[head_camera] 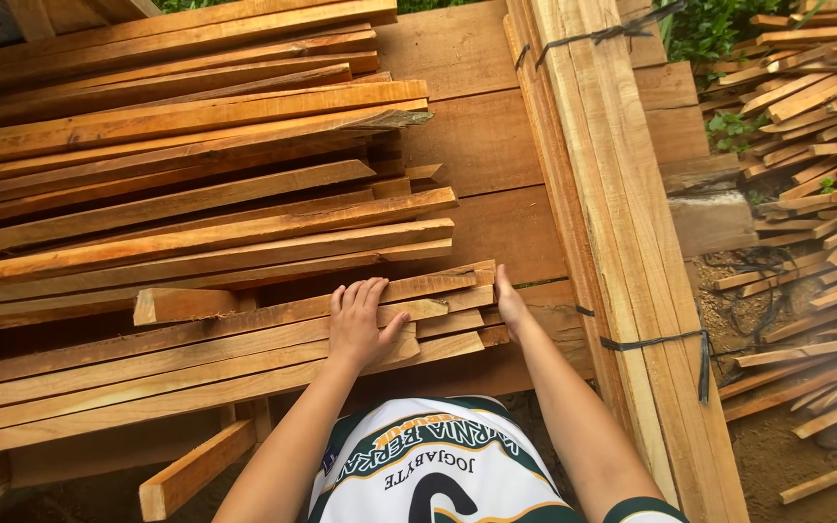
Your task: The person repeatedly picks up thin wooden planks from a pile and places them onto a lower stack. The hands align each plank before setting it down, continuing the process throughout the clip.
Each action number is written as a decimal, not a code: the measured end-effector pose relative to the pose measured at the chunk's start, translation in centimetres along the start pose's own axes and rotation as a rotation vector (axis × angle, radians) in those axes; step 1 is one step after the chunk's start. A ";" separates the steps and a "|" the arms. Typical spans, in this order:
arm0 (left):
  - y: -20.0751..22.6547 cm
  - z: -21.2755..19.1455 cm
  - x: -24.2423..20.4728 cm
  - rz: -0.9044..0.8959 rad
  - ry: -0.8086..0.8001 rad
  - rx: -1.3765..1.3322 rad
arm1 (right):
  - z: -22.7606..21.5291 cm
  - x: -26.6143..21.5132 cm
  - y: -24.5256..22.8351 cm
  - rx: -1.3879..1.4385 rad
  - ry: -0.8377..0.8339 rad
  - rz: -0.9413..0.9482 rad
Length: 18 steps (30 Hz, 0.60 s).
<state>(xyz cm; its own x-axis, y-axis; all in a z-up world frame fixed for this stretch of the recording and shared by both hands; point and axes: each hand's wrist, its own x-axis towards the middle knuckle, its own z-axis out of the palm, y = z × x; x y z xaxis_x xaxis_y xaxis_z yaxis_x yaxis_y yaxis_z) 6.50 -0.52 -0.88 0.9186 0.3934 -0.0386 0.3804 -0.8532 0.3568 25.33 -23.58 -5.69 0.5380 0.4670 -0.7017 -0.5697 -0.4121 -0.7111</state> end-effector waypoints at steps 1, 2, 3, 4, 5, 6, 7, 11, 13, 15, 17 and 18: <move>0.0 0.0 -0.1 -0.005 -0.001 0.001 | -0.5 1.7 2.2 -0.001 -0.004 0.003; 0.0 0.0 -0.2 -0.005 -0.004 0.000 | -1.0 3.4 4.4 0.049 0.047 -0.087; 0.0 0.0 0.1 -0.002 -0.002 -0.001 | -1.5 5.5 6.2 0.099 0.100 -0.183; 0.0 -0.2 0.1 -0.003 0.001 0.001 | -1.0 4.9 4.8 0.098 0.098 -0.186; 0.1 -0.3 0.1 -0.008 -0.010 -0.003 | -0.5 4.1 3.5 0.134 0.115 -0.255; 0.2 -0.5 0.0 -0.013 -0.022 -0.007 | -0.1 3.4 2.2 0.170 0.133 -0.324; 0.1 -0.6 -0.2 -0.013 -0.024 -0.007 | 0.2 3.2 2.0 0.170 0.133 -0.323; 0.2 -0.4 0.2 -0.004 -0.008 -0.007 | 0.0 3.5 1.5 -0.008 0.092 -0.322; 0.0 -0.2 0.0 0.007 0.001 0.005 | 0.2 2.9 1.2 -0.011 0.097 -0.332; -0.2 0.2 -0.2 0.013 0.009 0.023 | 0.7 1.6 0.2 0.012 0.067 -0.323; -0.2 0.2 -0.2 0.013 0.012 0.032 | 0.5 2.2 0.9 0.016 0.063 -0.308; -0.3 0.2 -0.1 0.011 0.017 0.040 | 0.5 2.7 1.2 0.018 0.057 -0.293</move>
<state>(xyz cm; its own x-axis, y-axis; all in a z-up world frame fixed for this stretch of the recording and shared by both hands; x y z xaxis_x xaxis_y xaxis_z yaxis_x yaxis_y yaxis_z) 6.28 -0.41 -1.20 0.9208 0.3895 -0.0189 0.3748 -0.8705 0.3190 25.76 -22.38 -8.35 0.7151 0.5190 -0.4682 -0.3956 -0.2517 -0.8833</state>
